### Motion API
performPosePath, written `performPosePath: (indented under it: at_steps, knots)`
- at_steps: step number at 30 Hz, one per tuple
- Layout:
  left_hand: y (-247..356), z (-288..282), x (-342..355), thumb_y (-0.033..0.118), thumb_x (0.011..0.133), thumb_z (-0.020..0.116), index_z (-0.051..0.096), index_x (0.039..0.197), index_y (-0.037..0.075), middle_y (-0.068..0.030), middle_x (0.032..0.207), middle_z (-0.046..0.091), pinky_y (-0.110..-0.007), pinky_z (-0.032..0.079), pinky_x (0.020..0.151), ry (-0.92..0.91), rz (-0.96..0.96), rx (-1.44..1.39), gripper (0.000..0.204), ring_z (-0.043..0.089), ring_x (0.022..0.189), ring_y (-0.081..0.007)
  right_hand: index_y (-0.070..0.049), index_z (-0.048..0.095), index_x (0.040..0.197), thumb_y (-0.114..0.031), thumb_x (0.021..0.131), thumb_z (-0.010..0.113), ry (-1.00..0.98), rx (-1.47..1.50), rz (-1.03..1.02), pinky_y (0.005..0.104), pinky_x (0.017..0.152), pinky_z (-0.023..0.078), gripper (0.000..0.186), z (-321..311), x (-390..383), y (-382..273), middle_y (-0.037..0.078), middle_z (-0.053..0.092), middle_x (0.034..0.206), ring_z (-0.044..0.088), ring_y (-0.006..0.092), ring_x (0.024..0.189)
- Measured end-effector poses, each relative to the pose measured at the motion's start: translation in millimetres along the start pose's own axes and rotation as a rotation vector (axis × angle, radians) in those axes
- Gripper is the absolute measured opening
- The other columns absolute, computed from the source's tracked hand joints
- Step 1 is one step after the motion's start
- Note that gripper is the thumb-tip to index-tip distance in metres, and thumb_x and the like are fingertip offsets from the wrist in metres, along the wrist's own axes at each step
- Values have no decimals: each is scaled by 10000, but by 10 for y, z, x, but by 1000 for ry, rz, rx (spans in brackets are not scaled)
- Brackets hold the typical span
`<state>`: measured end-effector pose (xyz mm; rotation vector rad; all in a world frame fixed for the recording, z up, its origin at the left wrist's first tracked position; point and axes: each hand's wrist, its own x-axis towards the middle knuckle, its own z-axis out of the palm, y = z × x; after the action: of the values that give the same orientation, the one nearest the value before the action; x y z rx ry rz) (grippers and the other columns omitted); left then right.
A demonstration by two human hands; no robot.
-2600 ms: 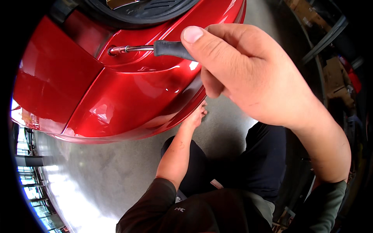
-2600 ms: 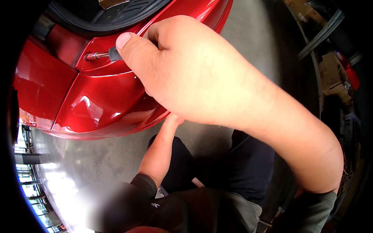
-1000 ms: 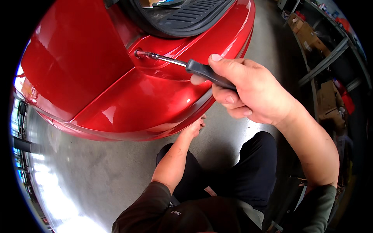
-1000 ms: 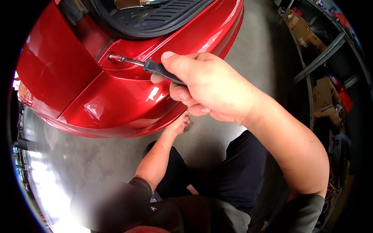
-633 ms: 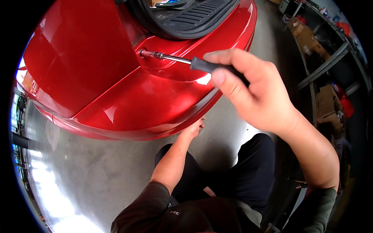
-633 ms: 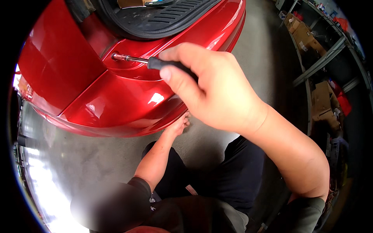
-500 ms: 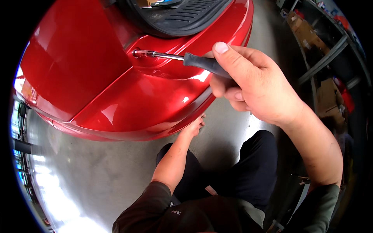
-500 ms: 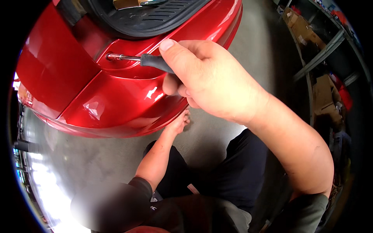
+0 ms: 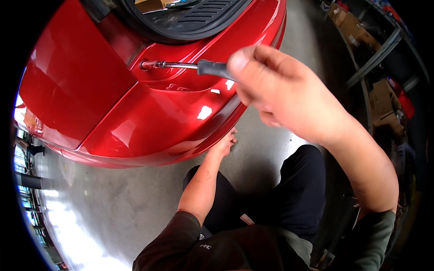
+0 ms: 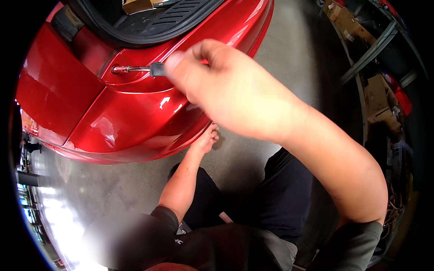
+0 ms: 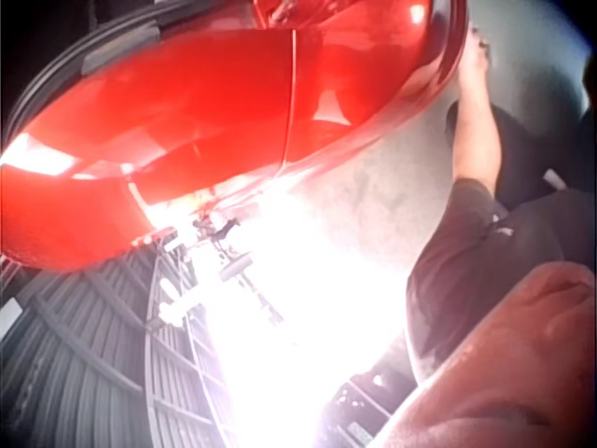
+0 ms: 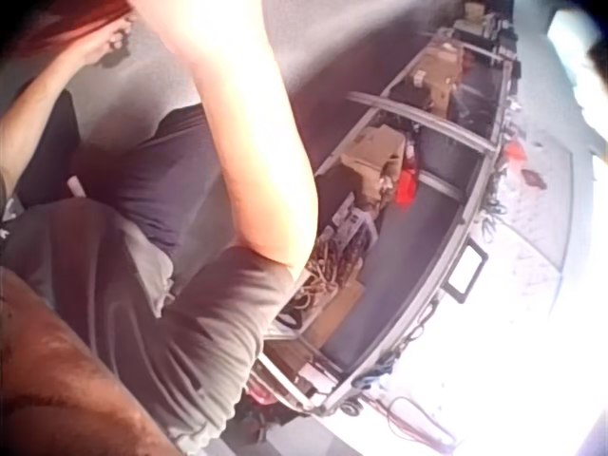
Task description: The person unscrews a bolt on the side of a red car bumper using a screwdriver, detaches several clips from the bumper assembly by hand, and then organizes the removed screws on the interior floor of the trunk.
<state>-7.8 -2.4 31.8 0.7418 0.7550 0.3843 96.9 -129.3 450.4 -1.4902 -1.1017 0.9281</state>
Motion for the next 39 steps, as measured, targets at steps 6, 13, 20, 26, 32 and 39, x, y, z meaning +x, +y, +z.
performPosePath:
  at_steps: [6, 13, 20, 26, 32, 39]
  knots:
    - [24, 71, 9, 279, 1029, 631, 596, 966, 174, 50, 872, 549, -292, 425, 697, -5, 3, -18, 127, 409, 630, -52, -9, 636, 1188, -266, 1078, 585, 77, -575, -721, 249, 612, 452, 284, -47, 61, 187, 7, 597, 789, 561, 71, 681]
    - [98, 44, -83, 196, 1019, 624, 593, 1026, 196, 73, 860, 542, -275, 408, 693, 26, -3, -9, 31, 411, 622, -44, -55, 651, 1072, -302, 1027, 662, -2, -75, 28, 240, 513, 427, 251, -28, 88, -33, 13, 571, 750, 473, 71, 554]
    - [25, 68, -28, 275, 1028, 637, 591, 974, 162, 35, 869, 550, -291, 436, 690, 13, -3, 0, 133, 406, 630, -60, -57, 665, 1238, -154, 831, 803, 141, -1078, -1068, 350, 666, 513, 441, -49, 171, 172, 54, 586, 780, 583, 246, 691]
    - [-7, 37, 6, 292, 1033, 633, 591, 983, 164, 36, 888, 559, -296, 429, 686, 3, -2, -21, 144, 410, 637, -61, -20, 643, 1176, -377, 1056, 607, -97, 80, 78, 245, 532, 363, 378, 31, 48, -103, -55, 432, 668, 399, 59, 572]
    - [-45, -8, 47, 304, 1031, 633, 599, 988, 178, 44, 901, 566, -295, 425, 702, -9, 2, 2, 137, 412, 638, -57, -95, 652, 1297, -173, 872, 734, 151, -1204, -1129, 348, 569, 492, 440, -88, 234, 166, 55, 533, 763, 527, 207, 603]
    - [59, 93, -22, 241, 1033, 641, 593, 984, 201, 85, 851, 549, -275, 408, 680, 5, -8, -38, 79, 417, 607, -43, -42, 664, 1085, -240, 1020, 606, -118, 76, 56, 309, 540, 480, 216, 10, 141, -128, 13, 494, 653, 551, 122, 596]
